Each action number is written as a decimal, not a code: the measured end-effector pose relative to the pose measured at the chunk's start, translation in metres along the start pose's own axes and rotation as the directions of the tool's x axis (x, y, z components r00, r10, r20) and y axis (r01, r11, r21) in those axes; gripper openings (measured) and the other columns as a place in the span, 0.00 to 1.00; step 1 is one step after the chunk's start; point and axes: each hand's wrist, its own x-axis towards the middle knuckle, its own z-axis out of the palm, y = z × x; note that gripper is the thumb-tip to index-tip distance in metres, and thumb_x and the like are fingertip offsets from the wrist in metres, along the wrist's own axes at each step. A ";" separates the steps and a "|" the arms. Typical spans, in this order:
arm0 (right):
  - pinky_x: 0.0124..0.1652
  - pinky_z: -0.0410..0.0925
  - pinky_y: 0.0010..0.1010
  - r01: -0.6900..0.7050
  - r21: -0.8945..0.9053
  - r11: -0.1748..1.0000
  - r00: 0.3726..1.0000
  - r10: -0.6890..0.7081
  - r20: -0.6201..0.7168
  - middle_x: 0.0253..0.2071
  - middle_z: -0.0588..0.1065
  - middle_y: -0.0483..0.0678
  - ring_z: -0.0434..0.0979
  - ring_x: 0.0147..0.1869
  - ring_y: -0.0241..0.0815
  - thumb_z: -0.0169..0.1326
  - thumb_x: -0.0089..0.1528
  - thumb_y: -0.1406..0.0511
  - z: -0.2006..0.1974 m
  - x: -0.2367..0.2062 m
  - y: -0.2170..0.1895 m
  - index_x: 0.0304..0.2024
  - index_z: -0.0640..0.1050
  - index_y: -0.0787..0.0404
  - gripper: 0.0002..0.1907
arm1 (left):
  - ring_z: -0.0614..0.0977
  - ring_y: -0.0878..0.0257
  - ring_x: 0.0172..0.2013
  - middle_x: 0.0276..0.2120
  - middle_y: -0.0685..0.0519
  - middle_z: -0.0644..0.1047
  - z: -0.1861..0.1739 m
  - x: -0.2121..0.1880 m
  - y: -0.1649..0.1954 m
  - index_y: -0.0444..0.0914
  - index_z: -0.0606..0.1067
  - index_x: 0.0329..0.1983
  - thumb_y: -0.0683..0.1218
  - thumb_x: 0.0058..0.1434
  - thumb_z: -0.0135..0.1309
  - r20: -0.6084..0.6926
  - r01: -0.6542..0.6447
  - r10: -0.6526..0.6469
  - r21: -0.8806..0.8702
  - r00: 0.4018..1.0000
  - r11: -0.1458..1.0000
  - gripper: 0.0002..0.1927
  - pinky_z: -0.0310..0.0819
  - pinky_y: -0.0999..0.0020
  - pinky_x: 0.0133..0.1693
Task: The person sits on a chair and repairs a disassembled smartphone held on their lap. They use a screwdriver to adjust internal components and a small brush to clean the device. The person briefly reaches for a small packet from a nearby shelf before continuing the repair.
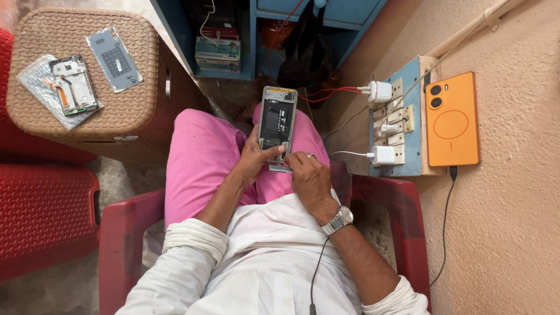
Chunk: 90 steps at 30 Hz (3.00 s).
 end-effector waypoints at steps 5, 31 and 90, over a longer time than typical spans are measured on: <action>0.36 0.71 0.40 -0.003 0.035 0.999 1.000 0.004 -0.020 0.36 0.78 0.47 0.79 0.37 0.49 0.59 0.55 0.75 0.001 0.000 0.002 0.38 0.79 0.59 0.10 | 0.80 0.66 0.44 0.44 0.56 0.77 0.001 0.000 0.002 0.40 0.65 0.62 0.42 0.51 0.70 0.004 -0.008 0.008 0.038 1.000 0.999 0.37 0.79 0.67 0.45; 0.34 0.70 0.37 -0.156 0.289 0.945 0.984 0.173 -0.034 0.34 0.78 0.50 0.80 0.35 0.49 0.64 0.59 0.65 0.007 0.008 0.011 0.36 0.79 0.64 0.08 | 0.82 0.64 0.30 0.38 0.50 0.78 0.006 0.003 0.009 0.38 0.63 0.61 0.39 0.54 0.66 -0.009 -0.039 0.039 -0.025 0.999 0.999 0.34 0.80 0.70 0.26; 0.48 0.69 0.27 -0.462 0.834 0.301 0.854 0.405 0.327 0.53 0.70 0.51 0.70 0.51 0.38 0.58 0.67 0.72 -0.013 -0.022 0.060 0.69 0.64 0.71 0.30 | 0.82 0.66 0.35 0.44 0.54 0.79 -0.002 0.011 0.010 0.43 0.61 0.72 0.39 0.48 0.68 0.047 0.075 -0.074 -0.023 0.996 0.997 0.47 0.81 0.69 0.30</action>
